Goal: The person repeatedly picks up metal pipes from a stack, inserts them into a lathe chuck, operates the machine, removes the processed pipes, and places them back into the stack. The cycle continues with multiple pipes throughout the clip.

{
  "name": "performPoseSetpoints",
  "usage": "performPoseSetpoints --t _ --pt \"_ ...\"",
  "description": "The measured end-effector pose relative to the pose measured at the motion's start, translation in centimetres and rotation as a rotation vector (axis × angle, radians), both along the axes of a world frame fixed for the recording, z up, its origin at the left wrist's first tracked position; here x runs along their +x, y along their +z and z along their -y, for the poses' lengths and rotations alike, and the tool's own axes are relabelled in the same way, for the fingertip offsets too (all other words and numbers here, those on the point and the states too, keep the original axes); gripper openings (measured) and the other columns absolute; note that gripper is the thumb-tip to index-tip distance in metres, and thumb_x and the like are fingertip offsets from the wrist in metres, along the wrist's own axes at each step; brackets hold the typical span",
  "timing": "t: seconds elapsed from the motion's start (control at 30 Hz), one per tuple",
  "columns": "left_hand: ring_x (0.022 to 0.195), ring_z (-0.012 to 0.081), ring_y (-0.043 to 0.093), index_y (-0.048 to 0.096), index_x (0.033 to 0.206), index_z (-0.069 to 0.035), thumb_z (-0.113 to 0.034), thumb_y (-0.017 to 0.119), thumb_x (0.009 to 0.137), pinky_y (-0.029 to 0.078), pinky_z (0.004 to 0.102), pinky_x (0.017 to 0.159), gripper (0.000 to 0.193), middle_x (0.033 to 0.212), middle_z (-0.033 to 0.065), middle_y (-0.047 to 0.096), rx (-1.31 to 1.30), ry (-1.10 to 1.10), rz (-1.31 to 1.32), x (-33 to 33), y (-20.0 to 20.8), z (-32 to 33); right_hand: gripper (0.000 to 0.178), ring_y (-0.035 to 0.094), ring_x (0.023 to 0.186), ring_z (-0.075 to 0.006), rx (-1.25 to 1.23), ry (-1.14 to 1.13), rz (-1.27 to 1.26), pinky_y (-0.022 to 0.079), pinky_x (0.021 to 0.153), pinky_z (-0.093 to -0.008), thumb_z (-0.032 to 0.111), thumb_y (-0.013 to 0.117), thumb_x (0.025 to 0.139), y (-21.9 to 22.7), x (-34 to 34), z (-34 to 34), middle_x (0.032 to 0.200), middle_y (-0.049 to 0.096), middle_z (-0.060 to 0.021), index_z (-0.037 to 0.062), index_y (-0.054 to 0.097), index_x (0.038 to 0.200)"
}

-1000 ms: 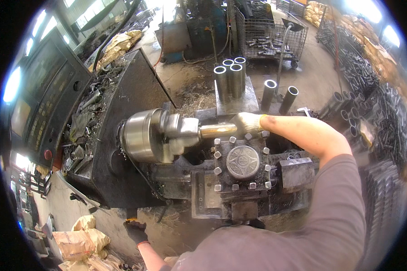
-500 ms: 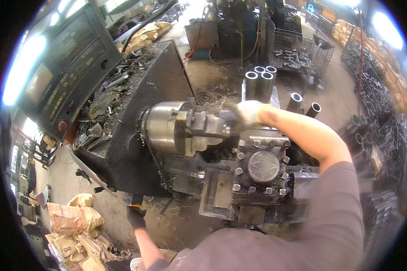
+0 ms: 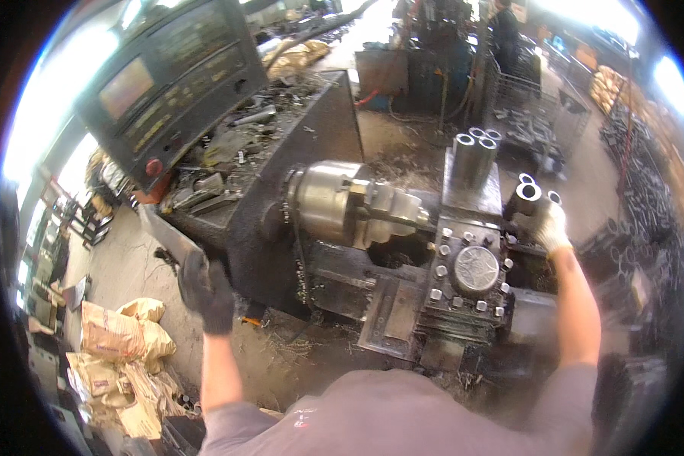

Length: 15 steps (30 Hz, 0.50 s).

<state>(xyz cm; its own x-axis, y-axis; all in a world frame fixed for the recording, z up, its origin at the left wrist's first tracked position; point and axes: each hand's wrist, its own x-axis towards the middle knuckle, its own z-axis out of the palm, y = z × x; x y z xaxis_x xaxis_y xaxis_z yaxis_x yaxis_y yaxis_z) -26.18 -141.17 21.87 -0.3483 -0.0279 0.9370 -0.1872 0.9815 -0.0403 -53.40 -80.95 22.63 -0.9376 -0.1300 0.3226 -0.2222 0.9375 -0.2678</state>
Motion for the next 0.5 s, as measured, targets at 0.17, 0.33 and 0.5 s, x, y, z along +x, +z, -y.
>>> performPoseSetpoints --t 0.17,0.33,0.5 --pt "0.114 0.0413 0.067 0.043 0.152 -0.012 -0.032 0.055 0.102 0.052 0.0521 0.096 0.055 0.126 0.0223 0.069 0.208 0.256 0.318 -11.7 10.3 6.1 0.035 0.072 0.093 -0.0162 -0.821 0.120 -0.265 0.058 0.084 -0.0326 0.005 0.076 0.079 5.6 10.0 1.1 0.102 0.075 -0.0068 -0.0002 0.069 0.114" --pt "0.131 0.0469 0.059 0.013 0.168 -0.019 -0.048 0.044 0.101 0.045 0.0563 0.108 0.079 0.144 0.0262 0.060 0.293 0.546 0.684 -17.7 14.1 11.9 0.052 0.070 0.102 -0.0199 -0.752 0.310 -0.105 0.058 0.090 -0.0364 0.000 0.077 0.070 6.8 22.4 3.5 0.111 0.072 -0.0095 0.0006 0.064 0.120" --pt "0.113 0.0439 0.069 0.037 0.158 -0.012 -0.039 0.053 0.105 0.051 0.0510 0.095 0.062 0.129 0.0262 0.069 0.193 0.077 0.172 -13.2 10.7 3.1 0.043 0.076 0.088 -0.0194 -0.763 0.390 0.368 0.061 0.080 -0.0342 0.008 0.090 0.067 0.4 28.6 8.2 0.100 0.079 -0.0099 0.0012 0.074 0.106"
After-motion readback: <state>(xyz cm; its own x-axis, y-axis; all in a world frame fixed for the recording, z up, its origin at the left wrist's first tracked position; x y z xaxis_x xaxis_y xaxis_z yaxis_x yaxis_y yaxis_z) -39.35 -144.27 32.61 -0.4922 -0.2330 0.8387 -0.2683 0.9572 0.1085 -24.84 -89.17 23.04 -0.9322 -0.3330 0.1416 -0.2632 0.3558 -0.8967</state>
